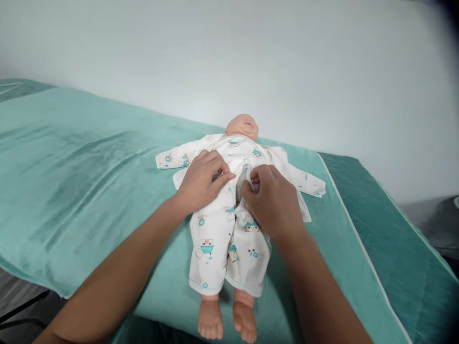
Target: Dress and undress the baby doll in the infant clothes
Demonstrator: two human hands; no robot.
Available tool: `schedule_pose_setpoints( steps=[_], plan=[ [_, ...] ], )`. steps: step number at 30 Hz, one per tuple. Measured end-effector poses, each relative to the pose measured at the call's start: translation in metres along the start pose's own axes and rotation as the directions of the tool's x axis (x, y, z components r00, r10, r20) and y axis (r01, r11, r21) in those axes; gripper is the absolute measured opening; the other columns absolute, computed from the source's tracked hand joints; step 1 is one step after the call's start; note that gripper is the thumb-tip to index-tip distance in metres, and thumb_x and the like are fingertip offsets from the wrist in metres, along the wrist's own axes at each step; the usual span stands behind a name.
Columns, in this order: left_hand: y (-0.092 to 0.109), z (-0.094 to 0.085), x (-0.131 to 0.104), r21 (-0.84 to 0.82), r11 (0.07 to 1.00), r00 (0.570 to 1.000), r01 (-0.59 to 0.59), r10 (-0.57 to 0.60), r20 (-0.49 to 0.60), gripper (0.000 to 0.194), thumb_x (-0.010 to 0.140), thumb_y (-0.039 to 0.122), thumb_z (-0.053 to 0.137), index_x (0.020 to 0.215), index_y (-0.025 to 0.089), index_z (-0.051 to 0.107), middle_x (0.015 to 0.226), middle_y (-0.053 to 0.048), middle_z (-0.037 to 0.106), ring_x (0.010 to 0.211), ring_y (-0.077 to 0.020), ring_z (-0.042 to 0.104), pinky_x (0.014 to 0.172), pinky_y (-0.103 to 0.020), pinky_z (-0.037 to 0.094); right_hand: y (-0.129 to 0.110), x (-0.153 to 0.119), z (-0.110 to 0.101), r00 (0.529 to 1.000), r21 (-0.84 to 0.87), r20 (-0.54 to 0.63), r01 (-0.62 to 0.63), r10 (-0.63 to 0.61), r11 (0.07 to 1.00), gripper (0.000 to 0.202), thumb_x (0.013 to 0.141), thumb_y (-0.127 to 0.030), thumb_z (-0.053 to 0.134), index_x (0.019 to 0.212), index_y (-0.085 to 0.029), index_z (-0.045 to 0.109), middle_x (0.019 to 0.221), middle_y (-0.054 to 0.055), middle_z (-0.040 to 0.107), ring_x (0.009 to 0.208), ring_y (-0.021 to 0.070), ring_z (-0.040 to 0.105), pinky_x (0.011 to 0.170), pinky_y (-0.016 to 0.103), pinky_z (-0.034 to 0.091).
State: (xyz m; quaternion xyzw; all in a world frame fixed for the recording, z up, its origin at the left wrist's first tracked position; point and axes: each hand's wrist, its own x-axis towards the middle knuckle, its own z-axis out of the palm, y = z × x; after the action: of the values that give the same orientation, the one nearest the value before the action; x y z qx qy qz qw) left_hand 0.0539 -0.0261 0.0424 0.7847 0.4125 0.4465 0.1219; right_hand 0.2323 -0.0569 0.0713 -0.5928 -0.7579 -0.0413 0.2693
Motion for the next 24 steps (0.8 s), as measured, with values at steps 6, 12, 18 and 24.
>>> schedule_pose_setpoints(
  steps=[6, 12, 18, 24],
  plan=[
    [-0.001, 0.001, -0.001, -0.165, 0.983, 0.990, 0.085, -0.102, -0.096, 0.017, 0.092, 0.024, 0.059, 0.078, 0.020, 0.051, 0.083, 0.000, 0.057, 0.078, -0.0145, 0.051, 0.072, -0.032, 0.042, 0.009, 0.004, -0.005, 0.984, 0.506, 0.075, -0.177, 0.161, 0.844, 0.005, 0.079, -0.022, 0.060, 0.079, -0.021, 0.055, 0.066, -0.004, 0.051, 0.058, 0.0112, 0.045, 0.058, 0.027, 0.037],
    [0.000, -0.001, -0.002, -0.150, 0.969, 0.980, 0.194, -0.198, -0.010, 0.025, 0.085, 0.026, 0.067, 0.107, 0.024, 0.056, 0.087, 0.002, 0.060, 0.069, -0.0119, 0.049, 0.068, -0.030, 0.043, 0.014, 0.005, -0.002, 0.974, 0.627, 0.137, -0.225, 0.179, 0.746, 0.008, 0.082, -0.027, 0.062, 0.080, -0.021, 0.058, 0.063, -0.006, 0.049, 0.056, 0.0096, 0.045, 0.057, 0.026, 0.039],
    [-0.006, 0.001, -0.005, -0.302, 0.943, 0.985, 0.139, -0.162, -0.053, 0.019, 0.090, 0.027, 0.061, 0.108, 0.026, 0.059, 0.084, 0.001, 0.060, 0.073, -0.0129, 0.054, 0.071, -0.030, 0.046, 0.015, 0.004, 0.006, 0.991, 0.545, 0.023, -0.122, 0.131, 0.829, 0.011, 0.085, -0.028, 0.062, 0.078, -0.021, 0.058, 0.060, -0.006, 0.049, 0.055, 0.0099, 0.045, 0.058, 0.027, 0.038],
    [-0.006, 0.010, -0.011, -0.353, 0.935, 0.942, 0.045, -0.157, -0.296, 0.025, 0.093, 0.033, 0.059, 0.116, 0.026, 0.050, 0.085, 0.000, 0.055, 0.081, -0.0144, 0.056, 0.083, -0.033, 0.049, 0.017, 0.003, 0.011, 0.990, 0.588, -0.021, -0.101, 0.140, 0.803, 0.008, 0.089, -0.030, 0.059, 0.088, -0.022, 0.060, 0.069, -0.004, 0.056, 0.059, 0.0111, 0.048, 0.060, 0.027, 0.042]
  ],
)
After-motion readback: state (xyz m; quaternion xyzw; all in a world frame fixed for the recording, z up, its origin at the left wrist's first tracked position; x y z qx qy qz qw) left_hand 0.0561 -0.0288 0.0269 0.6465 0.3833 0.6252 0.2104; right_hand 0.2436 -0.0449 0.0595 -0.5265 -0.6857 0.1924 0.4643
